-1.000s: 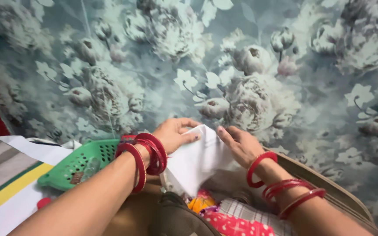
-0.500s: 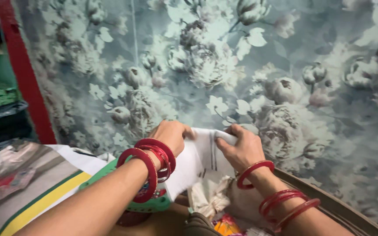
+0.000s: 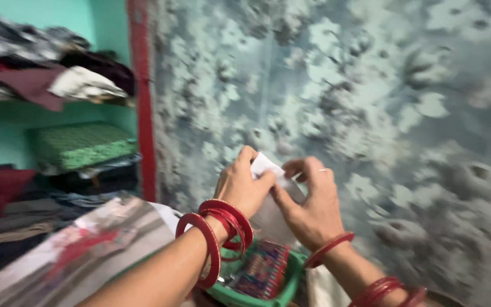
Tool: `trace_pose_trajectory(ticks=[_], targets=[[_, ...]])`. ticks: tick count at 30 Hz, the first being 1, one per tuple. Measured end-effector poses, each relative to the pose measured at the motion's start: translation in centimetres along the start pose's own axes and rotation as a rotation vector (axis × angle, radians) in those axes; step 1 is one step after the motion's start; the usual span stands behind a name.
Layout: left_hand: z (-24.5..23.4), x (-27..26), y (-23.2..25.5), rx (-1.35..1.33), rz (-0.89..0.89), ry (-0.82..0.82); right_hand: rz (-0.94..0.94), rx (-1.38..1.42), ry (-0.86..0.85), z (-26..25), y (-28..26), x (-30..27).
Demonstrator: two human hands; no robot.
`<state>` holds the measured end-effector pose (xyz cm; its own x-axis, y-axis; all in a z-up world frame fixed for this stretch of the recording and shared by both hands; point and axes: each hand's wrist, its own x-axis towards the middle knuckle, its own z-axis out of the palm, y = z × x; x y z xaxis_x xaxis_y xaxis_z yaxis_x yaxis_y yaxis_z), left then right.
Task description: The person unzips a beige backpack and removes items one by one, including a white pouch, a spray can, a small decorated box, a water bottle, and several folded garments. Each item is placed onto a nearby shelf or into a green basket.
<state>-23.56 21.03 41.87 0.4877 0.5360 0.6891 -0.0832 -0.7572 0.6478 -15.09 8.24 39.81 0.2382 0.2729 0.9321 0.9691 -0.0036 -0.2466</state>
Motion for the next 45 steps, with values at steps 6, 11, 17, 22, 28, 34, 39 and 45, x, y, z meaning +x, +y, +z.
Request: trace_pose_trajectory(ticks=[6,11,17,22,28,34,39,45], targets=[[-12.5,2.4,-2.5,-0.026,0.101,0.167,0.63,0.474,-0.425,8.0,-5.1,7.1],[-26.0,6.6,-7.3,0.045,0.185,0.39,0.63,0.818,-0.517,19.4,-13.7,12.5],[-46.4,13.1,-14.8,0.298,0.357,0.52,0.694,1.265,-0.408,36.6,-27.1,19.8],[-62.5,17.3,-19.5,0.491,0.39,0.559,0.525,1.211,-0.209,50.8,-37.9,25.6],[-76.6,22.3,-24.3,0.636,0.27,0.753,0.224,1.18,-0.217,64.5,-48.4,32.0],[-87.2,26.6,-31.1,1.084,0.311,0.791,-0.112,1.041,-0.083,75.7,-55.5,36.9],[-94.3,32.5,-34.6,1.33,0.142,0.804,-0.269,0.998,0.019,84.2,-60.3,42.2],[-100.5,37.6,-39.3,1.627,-0.084,0.779,-0.379,0.726,-0.061,93.3,-64.7,47.7]])
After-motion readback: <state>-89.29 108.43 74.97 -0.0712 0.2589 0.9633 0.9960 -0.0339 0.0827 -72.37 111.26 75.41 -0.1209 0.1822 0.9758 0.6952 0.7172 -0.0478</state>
